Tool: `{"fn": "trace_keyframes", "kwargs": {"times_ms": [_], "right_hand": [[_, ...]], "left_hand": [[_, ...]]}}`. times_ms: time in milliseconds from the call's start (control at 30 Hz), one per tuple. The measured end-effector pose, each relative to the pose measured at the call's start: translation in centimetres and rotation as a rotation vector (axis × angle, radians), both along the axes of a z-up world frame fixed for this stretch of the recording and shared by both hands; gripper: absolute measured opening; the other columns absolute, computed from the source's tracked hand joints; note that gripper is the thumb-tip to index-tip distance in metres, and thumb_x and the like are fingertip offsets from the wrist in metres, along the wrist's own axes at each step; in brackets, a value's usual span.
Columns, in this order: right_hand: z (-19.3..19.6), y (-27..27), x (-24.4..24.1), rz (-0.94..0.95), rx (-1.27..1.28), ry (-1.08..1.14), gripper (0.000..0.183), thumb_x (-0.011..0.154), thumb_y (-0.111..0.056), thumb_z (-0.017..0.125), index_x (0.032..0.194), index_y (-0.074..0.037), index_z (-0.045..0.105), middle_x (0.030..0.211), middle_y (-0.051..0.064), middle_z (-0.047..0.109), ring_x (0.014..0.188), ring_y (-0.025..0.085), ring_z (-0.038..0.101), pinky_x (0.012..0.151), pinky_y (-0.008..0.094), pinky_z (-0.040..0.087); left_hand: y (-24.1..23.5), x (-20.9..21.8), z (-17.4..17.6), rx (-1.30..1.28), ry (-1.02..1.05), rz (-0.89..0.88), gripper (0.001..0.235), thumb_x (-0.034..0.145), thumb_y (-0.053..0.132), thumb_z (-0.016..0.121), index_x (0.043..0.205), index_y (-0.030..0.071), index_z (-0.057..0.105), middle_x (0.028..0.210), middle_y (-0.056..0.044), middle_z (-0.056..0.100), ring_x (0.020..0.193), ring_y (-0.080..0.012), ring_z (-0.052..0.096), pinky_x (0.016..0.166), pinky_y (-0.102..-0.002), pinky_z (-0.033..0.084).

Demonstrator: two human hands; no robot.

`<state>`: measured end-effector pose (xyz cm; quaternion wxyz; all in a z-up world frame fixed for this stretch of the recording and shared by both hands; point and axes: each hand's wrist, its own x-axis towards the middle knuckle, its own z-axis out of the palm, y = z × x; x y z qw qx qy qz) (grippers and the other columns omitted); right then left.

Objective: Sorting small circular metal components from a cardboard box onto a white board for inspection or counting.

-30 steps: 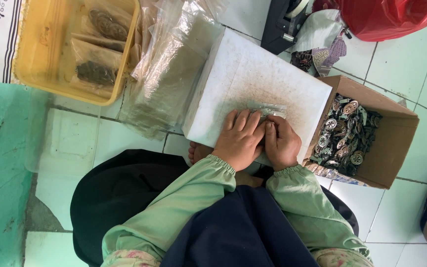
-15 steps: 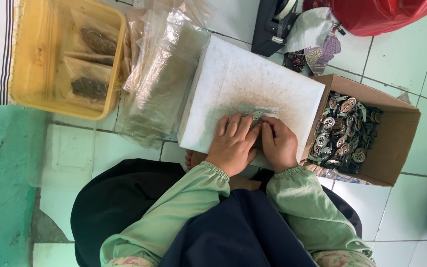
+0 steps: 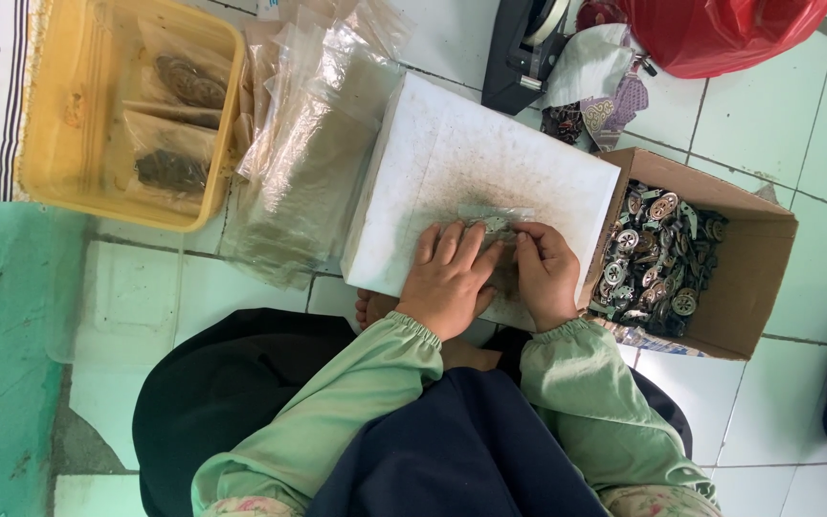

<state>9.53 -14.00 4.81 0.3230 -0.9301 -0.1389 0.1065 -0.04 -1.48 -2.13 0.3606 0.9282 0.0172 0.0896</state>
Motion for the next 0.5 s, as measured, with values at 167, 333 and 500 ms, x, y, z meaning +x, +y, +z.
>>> {"fn": "trace_keyframes", "kwargs": {"times_ms": [167,333,500], "right_hand": [[-0.7,-0.6,0.2,-0.003,0.022,0.021,0.020,0.105,-0.005,0.058,0.120,-0.006,0.071,0.072,0.004,0.063,0.077,0.013,0.061,0.071,0.029,0.050],[-1.7,-1.2,0.9,-0.053,0.045,-0.013,0.015,0.104,-0.005,0.062,0.118,-0.006,0.070,0.072,0.003,0.062,0.071,0.010,0.057,0.063,0.024,0.044],[-0.9,-1.3,0.7,-0.138,0.133,0.047,0.013,0.106,-0.007,0.059,0.115,-0.006,0.068,0.066,0.000,0.058,0.061,0.007,0.051,0.054,0.021,0.039]], "left_hand": [[0.3,-0.1,0.3,-0.016,-0.009,0.002,0.061,0.096,0.044,0.061,0.150,0.019,0.047,0.151,-0.016,0.037,0.142,-0.0384,0.031,0.117,-0.062,0.020],[0.7,-0.1,0.7,-0.043,-0.015,0.008,0.055,0.095,0.040,0.063,0.145,0.018,0.051,0.149,-0.015,0.038,0.141,-0.0371,0.032,0.117,-0.060,0.020],[0.8,-0.2,0.8,-0.052,-0.026,0.010,0.053,0.096,0.037,0.064,0.143,0.017,0.053,0.148,-0.016,0.040,0.141,-0.0375,0.033,0.117,-0.060,0.021]]}}
